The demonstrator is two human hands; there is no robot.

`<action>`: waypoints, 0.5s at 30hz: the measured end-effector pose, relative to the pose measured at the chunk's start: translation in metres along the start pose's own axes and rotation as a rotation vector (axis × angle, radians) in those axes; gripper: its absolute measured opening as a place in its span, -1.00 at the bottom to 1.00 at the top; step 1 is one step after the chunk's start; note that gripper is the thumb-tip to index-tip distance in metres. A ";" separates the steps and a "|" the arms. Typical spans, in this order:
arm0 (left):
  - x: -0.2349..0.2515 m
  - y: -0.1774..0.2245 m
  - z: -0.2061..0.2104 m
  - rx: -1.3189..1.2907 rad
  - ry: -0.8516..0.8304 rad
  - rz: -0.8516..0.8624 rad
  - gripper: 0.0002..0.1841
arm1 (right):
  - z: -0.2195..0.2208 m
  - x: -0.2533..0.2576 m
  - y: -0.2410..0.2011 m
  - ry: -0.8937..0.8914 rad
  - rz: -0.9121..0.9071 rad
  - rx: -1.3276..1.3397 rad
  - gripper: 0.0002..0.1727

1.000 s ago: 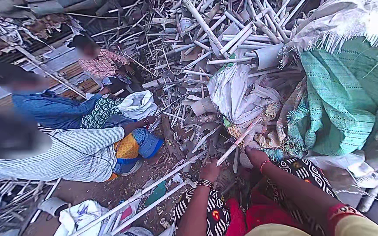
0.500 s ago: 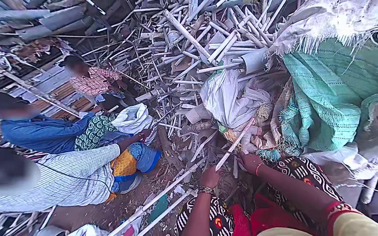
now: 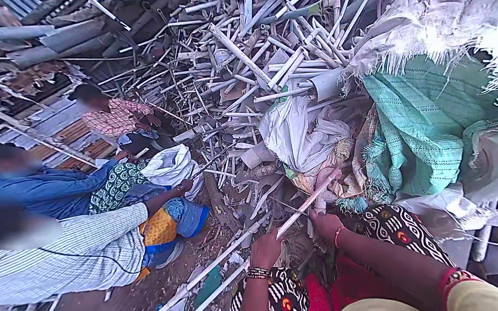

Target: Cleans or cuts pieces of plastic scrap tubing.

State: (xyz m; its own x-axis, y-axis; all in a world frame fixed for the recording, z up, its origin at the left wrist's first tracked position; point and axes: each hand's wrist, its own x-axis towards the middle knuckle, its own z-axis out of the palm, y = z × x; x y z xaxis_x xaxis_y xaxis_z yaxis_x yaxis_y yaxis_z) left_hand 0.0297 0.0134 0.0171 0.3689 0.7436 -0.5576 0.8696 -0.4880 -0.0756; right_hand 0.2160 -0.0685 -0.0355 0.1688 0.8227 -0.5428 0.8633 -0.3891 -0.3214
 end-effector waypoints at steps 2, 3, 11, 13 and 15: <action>-0.001 -0.002 0.004 0.013 -0.004 0.018 -0.43 | -0.005 0.019 0.022 0.060 0.066 0.008 -0.54; 0.003 0.003 0.007 0.006 -0.011 0.023 -0.42 | -0.003 0.028 0.033 0.081 0.079 0.002 -0.56; 0.010 0.020 0.013 -0.038 -0.023 0.063 -0.49 | -0.014 0.062 0.080 0.138 0.406 0.227 -0.36; 0.009 0.018 0.011 -0.051 -0.016 0.043 -0.49 | -0.019 0.058 0.067 0.111 0.435 0.324 -0.40; 0.010 0.009 0.008 -0.093 -0.022 0.015 -0.49 | -0.010 0.045 0.044 0.081 0.352 0.379 -0.46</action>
State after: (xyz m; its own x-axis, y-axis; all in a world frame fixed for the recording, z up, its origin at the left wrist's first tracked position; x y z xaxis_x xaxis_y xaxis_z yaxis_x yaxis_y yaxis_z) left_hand 0.0386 0.0132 0.0045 0.3758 0.7257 -0.5764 0.8912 -0.4536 0.0099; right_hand 0.2660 -0.0447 -0.0661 0.4670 0.6391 -0.6111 0.5178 -0.7579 -0.3968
